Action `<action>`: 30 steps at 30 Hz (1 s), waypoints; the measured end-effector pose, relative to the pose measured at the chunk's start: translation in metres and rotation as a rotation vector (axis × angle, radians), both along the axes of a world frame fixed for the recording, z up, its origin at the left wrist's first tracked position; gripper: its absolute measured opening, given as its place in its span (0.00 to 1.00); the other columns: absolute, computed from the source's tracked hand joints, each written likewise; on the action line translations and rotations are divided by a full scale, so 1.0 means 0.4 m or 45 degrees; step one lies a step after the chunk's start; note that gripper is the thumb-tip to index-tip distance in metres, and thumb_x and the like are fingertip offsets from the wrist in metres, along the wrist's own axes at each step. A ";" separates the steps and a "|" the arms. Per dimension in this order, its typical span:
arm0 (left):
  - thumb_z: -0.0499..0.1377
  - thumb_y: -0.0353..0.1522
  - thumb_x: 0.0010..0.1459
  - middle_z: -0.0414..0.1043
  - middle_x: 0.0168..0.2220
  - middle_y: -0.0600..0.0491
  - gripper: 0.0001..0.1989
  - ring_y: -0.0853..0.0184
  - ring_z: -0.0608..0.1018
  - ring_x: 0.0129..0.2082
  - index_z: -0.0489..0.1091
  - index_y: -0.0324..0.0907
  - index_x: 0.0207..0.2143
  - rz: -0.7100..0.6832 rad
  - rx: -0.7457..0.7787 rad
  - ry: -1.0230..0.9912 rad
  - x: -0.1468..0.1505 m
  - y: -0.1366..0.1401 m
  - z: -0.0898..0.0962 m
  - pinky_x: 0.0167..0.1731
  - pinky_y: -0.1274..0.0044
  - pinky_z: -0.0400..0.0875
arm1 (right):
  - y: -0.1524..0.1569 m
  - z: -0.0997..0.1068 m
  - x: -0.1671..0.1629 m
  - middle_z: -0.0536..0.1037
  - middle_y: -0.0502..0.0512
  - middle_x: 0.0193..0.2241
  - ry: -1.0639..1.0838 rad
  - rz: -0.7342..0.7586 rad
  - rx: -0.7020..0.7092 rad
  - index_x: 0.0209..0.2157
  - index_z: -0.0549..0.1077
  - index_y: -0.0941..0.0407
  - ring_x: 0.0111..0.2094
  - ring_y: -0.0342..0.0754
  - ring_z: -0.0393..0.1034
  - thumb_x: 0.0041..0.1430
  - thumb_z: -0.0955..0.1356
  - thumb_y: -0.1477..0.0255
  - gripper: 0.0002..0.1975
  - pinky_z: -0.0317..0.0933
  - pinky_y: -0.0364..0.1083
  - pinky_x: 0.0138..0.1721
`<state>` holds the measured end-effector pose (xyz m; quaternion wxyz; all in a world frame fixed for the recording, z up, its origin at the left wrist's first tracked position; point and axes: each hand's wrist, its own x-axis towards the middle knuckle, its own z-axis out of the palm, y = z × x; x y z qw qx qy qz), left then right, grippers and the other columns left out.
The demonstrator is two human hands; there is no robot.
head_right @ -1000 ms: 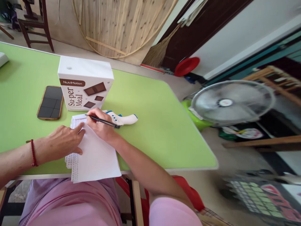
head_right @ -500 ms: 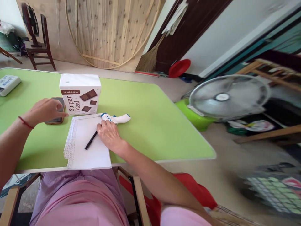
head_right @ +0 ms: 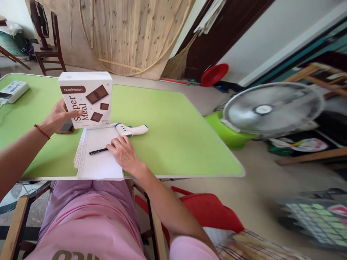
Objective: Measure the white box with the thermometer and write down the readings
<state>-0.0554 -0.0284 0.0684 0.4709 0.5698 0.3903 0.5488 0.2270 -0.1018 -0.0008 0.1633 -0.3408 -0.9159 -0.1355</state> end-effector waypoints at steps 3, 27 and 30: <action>0.78 0.41 0.41 0.82 0.43 0.44 0.30 0.52 0.84 0.42 0.76 0.36 0.44 -0.044 -0.086 -0.001 0.006 -0.092 0.019 0.39 0.68 0.81 | 0.013 -0.014 0.018 0.80 0.59 0.38 0.027 -0.035 0.006 0.46 0.81 0.56 0.42 0.53 0.67 0.70 0.62 0.80 0.16 0.55 0.52 0.49; 0.64 0.53 0.59 0.75 0.55 0.39 0.38 0.48 0.78 0.54 0.64 0.38 0.61 0.233 -0.119 0.324 0.081 -0.368 -0.094 0.53 0.60 0.74 | 0.191 0.030 0.162 0.77 0.66 0.56 -0.111 -0.507 -0.477 0.60 0.70 0.58 0.56 0.62 0.66 0.51 0.63 0.84 0.33 0.59 0.59 0.55; 0.65 0.55 0.57 0.76 0.55 0.40 0.39 0.48 0.79 0.53 0.65 0.39 0.60 0.245 -0.115 0.353 0.080 -0.365 -0.096 0.53 0.61 0.75 | 0.184 0.050 0.159 0.79 0.68 0.48 0.037 -0.590 -0.519 0.52 0.73 0.59 0.49 0.62 0.69 0.49 0.66 0.80 0.25 0.62 0.58 0.50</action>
